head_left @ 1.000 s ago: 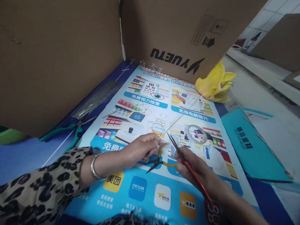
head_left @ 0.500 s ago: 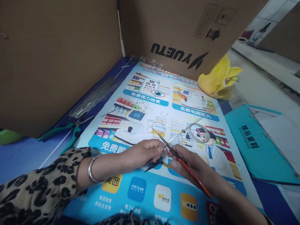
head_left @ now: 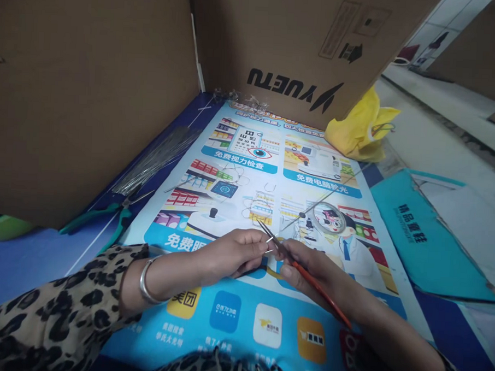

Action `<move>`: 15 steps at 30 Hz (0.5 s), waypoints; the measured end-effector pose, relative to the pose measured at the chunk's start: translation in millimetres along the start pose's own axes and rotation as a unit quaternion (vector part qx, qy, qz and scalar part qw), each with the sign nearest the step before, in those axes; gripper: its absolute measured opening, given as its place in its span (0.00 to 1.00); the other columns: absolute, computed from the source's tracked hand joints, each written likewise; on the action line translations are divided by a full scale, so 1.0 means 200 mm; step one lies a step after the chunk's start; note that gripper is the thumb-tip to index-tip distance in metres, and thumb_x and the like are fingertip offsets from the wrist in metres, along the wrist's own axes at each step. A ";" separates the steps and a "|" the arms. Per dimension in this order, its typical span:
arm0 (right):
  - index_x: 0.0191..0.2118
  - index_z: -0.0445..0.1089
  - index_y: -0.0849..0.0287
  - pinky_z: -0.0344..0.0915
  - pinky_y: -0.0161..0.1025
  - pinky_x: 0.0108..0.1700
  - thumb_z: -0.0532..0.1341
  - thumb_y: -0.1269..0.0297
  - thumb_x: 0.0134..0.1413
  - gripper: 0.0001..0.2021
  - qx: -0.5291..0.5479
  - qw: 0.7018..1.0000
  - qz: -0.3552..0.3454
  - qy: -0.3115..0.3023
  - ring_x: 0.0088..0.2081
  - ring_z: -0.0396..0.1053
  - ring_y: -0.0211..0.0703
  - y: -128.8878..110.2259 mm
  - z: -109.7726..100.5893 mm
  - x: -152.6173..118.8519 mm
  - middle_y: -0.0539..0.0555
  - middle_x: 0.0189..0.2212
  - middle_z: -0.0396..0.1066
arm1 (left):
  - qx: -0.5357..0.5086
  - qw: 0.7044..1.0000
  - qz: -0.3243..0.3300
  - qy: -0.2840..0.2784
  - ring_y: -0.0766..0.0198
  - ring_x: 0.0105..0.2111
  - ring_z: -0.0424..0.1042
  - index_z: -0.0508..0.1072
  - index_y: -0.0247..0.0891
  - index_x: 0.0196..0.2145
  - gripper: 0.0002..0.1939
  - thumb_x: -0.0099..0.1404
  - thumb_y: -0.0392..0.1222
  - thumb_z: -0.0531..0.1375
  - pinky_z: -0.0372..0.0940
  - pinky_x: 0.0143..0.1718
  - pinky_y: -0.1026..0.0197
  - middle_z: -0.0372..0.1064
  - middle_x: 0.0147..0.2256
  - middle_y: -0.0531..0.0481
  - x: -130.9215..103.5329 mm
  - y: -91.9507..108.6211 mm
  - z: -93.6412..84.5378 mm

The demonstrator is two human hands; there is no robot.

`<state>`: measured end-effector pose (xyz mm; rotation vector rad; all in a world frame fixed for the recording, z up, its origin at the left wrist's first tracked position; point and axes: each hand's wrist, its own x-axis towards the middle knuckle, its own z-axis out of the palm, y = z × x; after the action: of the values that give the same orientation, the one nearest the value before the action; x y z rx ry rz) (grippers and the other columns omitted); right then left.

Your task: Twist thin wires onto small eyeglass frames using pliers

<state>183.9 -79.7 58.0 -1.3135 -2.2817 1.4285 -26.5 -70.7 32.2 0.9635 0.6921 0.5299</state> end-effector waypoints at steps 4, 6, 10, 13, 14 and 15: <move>0.38 0.59 0.56 0.56 0.33 0.31 0.53 0.52 0.58 0.13 0.010 1.000 0.007 -0.015 0.30 0.58 0.36 -0.05 -0.02 -0.01 0.48 0.29 0.62 | 0.045 0.999 -0.008 0.007 0.75 0.15 0.46 0.69 0.33 0.36 0.16 0.64 0.51 0.54 0.41 0.15 0.68 0.52 0.17 0.60 0.00 0.00 -0.01; 0.39 0.60 0.57 0.57 0.34 0.33 0.54 0.52 0.57 0.12 0.037 0.999 0.018 -0.027 0.33 0.60 0.37 -0.08 -0.02 -0.02 0.49 0.32 0.63 | 0.055 0.998 -0.013 0.007 0.75 0.15 0.47 0.68 0.33 0.33 0.15 0.64 0.49 0.54 0.42 0.16 0.68 0.52 0.17 0.59 -0.01 0.00 -0.01; 0.41 0.61 0.55 0.58 0.33 0.30 0.53 0.52 0.58 0.13 0.146 0.984 0.087 -0.044 0.31 0.61 0.35 -0.09 0.04 -0.07 0.49 0.33 0.64 | -0.003 0.998 -0.063 0.000 0.73 0.15 0.45 0.67 0.35 0.31 0.12 0.64 0.47 0.53 0.40 0.15 0.68 0.50 0.16 0.59 -0.03 -0.02 0.03; 0.43 0.59 0.55 0.54 0.31 0.23 0.52 0.51 0.58 0.14 0.210 0.966 0.131 -0.075 0.23 0.55 0.32 -0.06 0.09 -0.11 0.45 0.23 0.59 | -0.054 0.992 -0.117 0.000 0.73 0.15 0.43 0.68 0.36 0.34 0.11 0.63 0.46 0.54 0.38 0.14 0.69 0.48 0.16 0.60 -0.06 -0.05 0.07; 0.43 0.59 0.55 0.53 0.31 0.22 0.52 0.51 0.58 0.14 0.224 0.961 0.140 -0.084 0.21 0.53 0.32 -0.05 0.10 -0.12 0.44 0.21 0.57 | -0.068 0.989 -0.133 -0.001 0.74 0.15 0.42 0.68 0.36 0.34 0.11 0.63 0.46 0.54 0.37 0.14 0.69 0.48 0.16 0.60 -0.06 -0.06 0.08; 0.42 0.58 0.55 0.52 0.31 0.21 0.52 0.51 0.58 0.14 0.235 0.956 0.147 -0.091 0.20 0.52 0.31 -0.05 0.11 -0.13 0.43 0.19 0.55 | -0.082 0.986 -0.147 -0.002 0.74 0.15 0.42 0.68 0.36 0.35 0.11 0.63 0.47 0.54 0.37 0.14 0.69 0.48 0.17 0.60 -0.06 -0.06 0.09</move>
<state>182.2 -114.7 61.0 -1.4438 -1.7129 2.1037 -20.4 -95.9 32.0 0.6939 0.7592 0.3182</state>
